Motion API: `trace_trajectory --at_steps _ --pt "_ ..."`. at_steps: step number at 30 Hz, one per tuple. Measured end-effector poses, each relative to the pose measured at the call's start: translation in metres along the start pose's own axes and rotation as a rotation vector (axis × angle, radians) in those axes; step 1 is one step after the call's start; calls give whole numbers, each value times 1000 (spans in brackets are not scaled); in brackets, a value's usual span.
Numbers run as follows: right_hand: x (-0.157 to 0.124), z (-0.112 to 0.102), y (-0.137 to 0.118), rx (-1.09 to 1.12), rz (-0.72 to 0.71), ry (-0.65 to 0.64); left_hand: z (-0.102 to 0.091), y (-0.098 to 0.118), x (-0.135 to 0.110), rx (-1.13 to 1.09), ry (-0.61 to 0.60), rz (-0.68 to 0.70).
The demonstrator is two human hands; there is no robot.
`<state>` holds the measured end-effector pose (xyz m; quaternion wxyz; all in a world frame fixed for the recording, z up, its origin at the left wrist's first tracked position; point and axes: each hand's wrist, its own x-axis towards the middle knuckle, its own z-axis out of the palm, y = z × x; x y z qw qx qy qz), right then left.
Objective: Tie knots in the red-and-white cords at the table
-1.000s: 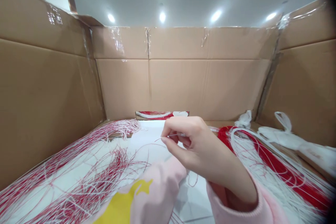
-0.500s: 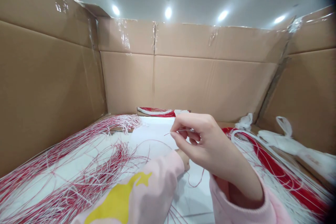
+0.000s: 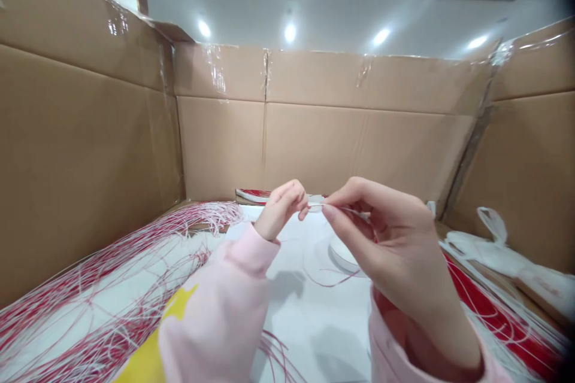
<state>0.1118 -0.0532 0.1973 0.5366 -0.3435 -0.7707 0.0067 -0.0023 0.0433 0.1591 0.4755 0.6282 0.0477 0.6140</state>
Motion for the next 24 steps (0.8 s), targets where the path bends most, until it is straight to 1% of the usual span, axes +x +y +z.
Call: trace_trajectory --at_steps 2,3,6,9,12,17,24 --pt "0 1 -1 19 -15 48 0 9 0 -118 -97 -56" --pt "1 2 -2 34 -25 71 1 15 -2 -159 -124 -49" --pt "1 6 -3 81 -52 122 8 33 -11 -192 -163 23" --pt "0 9 -4 103 -60 129 14 41 -17 -181 -174 55" --pt "-1 10 -5 91 -54 120 15 39 -18 -154 -152 76" --pt "-1 12 -4 61 -64 157 16 36 -17 -59 -60 135" --pt "-1 13 -5 42 -65 181 19 38 -20 -5 4 133"
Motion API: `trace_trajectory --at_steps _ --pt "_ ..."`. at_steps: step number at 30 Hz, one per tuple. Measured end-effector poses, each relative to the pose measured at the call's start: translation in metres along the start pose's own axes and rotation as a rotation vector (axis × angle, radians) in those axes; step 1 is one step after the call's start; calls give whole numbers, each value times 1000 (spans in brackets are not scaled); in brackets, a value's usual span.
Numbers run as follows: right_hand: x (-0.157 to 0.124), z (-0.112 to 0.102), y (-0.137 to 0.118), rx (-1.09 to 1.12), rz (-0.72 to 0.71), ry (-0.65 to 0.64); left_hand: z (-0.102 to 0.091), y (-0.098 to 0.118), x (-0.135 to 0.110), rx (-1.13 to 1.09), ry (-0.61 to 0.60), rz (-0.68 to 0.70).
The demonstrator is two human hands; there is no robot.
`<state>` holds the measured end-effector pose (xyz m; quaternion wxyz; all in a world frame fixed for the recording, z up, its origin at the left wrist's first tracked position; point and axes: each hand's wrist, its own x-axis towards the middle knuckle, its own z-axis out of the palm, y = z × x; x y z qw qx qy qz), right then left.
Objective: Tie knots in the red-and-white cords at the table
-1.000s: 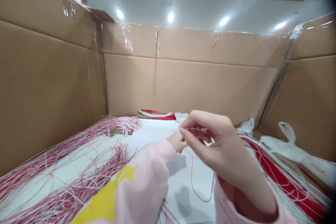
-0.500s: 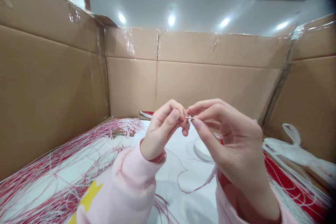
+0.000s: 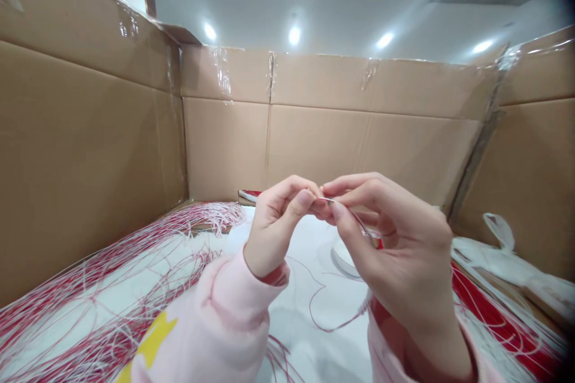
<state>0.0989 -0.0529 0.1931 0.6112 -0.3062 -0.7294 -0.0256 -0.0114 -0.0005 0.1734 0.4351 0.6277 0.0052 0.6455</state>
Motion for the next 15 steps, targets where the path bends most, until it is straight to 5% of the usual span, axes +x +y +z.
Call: trace_trajectory --at_steps 15 --pt "2 3 0 -7 -50 11 4 2 -4 6 143 -23"
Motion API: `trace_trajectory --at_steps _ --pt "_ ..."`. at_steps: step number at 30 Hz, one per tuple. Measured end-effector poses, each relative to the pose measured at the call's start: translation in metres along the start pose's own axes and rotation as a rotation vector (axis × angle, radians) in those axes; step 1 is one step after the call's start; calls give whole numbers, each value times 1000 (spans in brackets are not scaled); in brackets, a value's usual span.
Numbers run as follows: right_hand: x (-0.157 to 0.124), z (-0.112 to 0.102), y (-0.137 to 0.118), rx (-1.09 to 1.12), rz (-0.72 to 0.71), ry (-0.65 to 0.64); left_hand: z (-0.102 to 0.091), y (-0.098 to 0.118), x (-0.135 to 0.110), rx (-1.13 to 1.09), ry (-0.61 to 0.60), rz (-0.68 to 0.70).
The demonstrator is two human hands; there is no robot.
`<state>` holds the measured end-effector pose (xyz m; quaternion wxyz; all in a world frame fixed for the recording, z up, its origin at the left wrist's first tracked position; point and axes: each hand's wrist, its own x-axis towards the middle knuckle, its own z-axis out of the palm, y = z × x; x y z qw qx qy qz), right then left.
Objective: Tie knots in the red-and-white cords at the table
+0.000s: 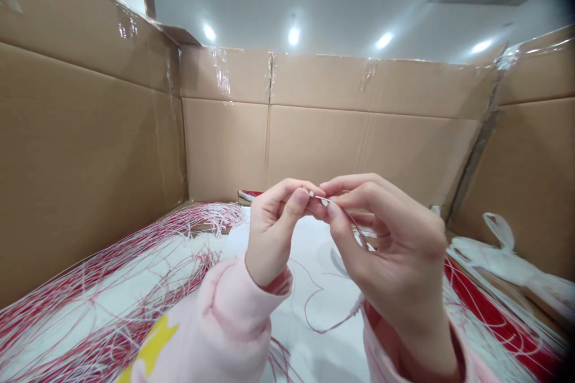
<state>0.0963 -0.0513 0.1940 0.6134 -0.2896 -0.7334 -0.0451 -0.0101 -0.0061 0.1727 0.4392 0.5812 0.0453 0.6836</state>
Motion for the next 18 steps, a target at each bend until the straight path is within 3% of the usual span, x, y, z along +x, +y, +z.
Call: trace_trajectory --at_steps 18 --pt "-1 1 2 -42 -44 60 0 1 1 43 -25 62"
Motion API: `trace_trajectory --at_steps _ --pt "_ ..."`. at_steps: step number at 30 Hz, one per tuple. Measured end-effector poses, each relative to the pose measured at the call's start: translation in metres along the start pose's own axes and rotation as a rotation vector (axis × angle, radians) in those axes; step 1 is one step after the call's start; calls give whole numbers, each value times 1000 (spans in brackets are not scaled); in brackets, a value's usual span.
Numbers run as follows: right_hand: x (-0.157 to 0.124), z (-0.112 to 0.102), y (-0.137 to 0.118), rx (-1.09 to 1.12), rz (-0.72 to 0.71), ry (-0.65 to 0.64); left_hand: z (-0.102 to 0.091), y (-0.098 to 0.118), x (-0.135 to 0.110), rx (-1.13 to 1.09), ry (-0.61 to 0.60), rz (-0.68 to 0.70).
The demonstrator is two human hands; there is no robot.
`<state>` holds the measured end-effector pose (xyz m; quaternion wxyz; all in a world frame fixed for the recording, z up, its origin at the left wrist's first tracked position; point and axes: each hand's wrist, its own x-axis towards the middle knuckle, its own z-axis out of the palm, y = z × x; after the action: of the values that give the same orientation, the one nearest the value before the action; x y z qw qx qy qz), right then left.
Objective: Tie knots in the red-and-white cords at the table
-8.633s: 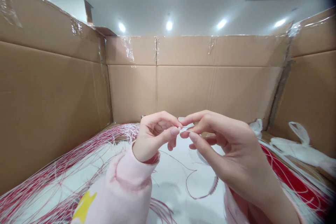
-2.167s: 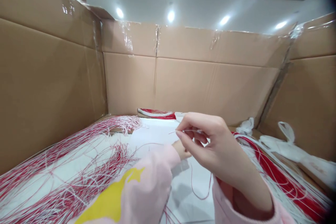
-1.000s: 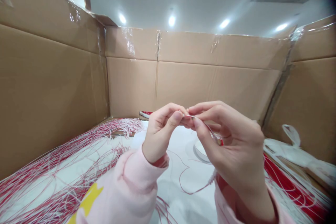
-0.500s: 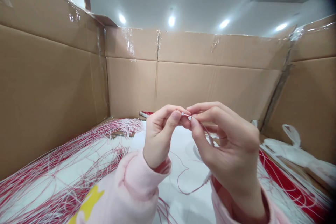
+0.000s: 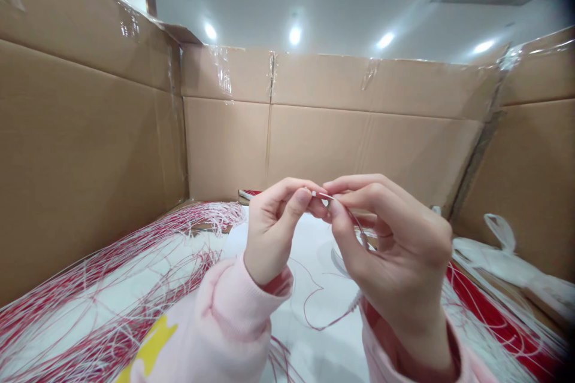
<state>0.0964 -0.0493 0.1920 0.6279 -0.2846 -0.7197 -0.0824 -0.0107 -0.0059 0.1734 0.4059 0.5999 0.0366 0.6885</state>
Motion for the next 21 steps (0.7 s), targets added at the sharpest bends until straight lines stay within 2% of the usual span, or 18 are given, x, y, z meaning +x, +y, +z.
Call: trace_trajectory --at_steps 14,21 --pt "1 -1 1 -1 5 -40 0 1 1 82 -6 19" --pt "2 -2 2 -4 -36 -76 -1 3 2 43 -5 -54"
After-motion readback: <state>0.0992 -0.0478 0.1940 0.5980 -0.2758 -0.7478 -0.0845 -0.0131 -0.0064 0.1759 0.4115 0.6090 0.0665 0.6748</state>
